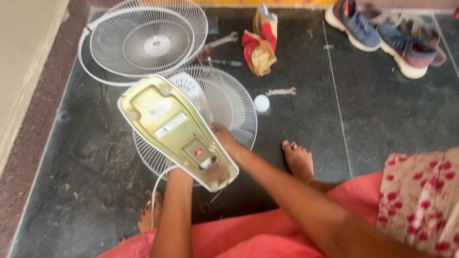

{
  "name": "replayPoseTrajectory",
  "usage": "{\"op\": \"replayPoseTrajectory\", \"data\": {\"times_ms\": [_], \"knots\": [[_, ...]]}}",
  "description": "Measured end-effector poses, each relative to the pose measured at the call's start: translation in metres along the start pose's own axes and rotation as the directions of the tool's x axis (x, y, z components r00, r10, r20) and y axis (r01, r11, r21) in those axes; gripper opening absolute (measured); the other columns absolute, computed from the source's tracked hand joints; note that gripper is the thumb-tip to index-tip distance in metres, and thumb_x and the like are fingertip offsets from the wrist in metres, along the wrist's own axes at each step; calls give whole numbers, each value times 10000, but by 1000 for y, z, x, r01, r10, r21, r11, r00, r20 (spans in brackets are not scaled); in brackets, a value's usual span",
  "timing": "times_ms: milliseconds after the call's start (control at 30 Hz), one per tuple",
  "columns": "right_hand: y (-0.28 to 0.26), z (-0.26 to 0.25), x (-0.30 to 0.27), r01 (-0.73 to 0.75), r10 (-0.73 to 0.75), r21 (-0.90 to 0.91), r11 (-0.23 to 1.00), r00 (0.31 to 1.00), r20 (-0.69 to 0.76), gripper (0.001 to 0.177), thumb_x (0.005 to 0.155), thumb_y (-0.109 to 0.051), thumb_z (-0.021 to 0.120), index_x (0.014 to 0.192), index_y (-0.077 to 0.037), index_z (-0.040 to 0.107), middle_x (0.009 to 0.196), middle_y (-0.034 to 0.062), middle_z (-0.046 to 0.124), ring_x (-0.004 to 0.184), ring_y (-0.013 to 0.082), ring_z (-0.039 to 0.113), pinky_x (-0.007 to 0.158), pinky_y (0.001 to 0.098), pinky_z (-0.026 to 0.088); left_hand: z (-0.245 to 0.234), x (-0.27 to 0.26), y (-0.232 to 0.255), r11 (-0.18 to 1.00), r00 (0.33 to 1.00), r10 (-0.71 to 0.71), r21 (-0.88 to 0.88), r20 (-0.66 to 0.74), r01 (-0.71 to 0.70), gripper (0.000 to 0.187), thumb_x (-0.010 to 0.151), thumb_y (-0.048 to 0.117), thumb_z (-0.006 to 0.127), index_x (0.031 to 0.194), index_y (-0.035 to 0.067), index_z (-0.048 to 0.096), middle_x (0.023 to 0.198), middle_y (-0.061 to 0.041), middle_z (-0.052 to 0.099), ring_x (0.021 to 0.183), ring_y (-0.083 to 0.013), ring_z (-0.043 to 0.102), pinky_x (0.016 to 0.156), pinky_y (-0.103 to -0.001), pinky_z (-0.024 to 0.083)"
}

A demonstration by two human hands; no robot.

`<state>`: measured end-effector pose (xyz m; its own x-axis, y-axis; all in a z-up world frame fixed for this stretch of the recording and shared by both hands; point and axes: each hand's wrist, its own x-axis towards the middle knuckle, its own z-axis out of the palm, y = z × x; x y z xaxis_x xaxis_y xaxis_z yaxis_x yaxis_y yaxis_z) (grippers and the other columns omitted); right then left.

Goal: The person assembles a white pedestal fan by attaching the motor housing to the front grille, securing the rear grille, and tightening the central nut. The person then wipes the fan's motor housing with a cloth.

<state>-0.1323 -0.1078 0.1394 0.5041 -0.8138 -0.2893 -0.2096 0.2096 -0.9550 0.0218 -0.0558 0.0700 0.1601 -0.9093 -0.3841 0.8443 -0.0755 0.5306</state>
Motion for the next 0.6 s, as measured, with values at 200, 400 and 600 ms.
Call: {"op": "replayPoseTrajectory", "data": {"times_ms": [200,400,600], "knots": [[-11,-1,-21,-66,7,398,915,989,149,350,1017,-121,489,1286,64,614,1070,134,713,892,191,714,768,327,609,9,3,-9,999,998,-37,15,-46,37,468,1005,323,523,1392,61,535,1296,-128,643,1138,-282,643,912,-416,579],[-21,-5,-29,-67,30,350,934,994,110,362,1020,-184,478,1268,35,626,1085,113,722,905,162,726,763,303,615,12,2,-6,991,991,-94,81,-93,102,470,986,305,546,1387,59,539,1287,-128,654,1127,-285,653,912,-417,578],[-14,-6,-18,-5,-48,489,873,994,96,313,1029,-179,549,1236,41,631,1047,107,722,880,169,712,758,312,604,16,4,4,985,988,-117,117,-104,129,474,968,287,569,1382,58,543,1278,-128,664,1115,-287,663,913,-419,578]]}}
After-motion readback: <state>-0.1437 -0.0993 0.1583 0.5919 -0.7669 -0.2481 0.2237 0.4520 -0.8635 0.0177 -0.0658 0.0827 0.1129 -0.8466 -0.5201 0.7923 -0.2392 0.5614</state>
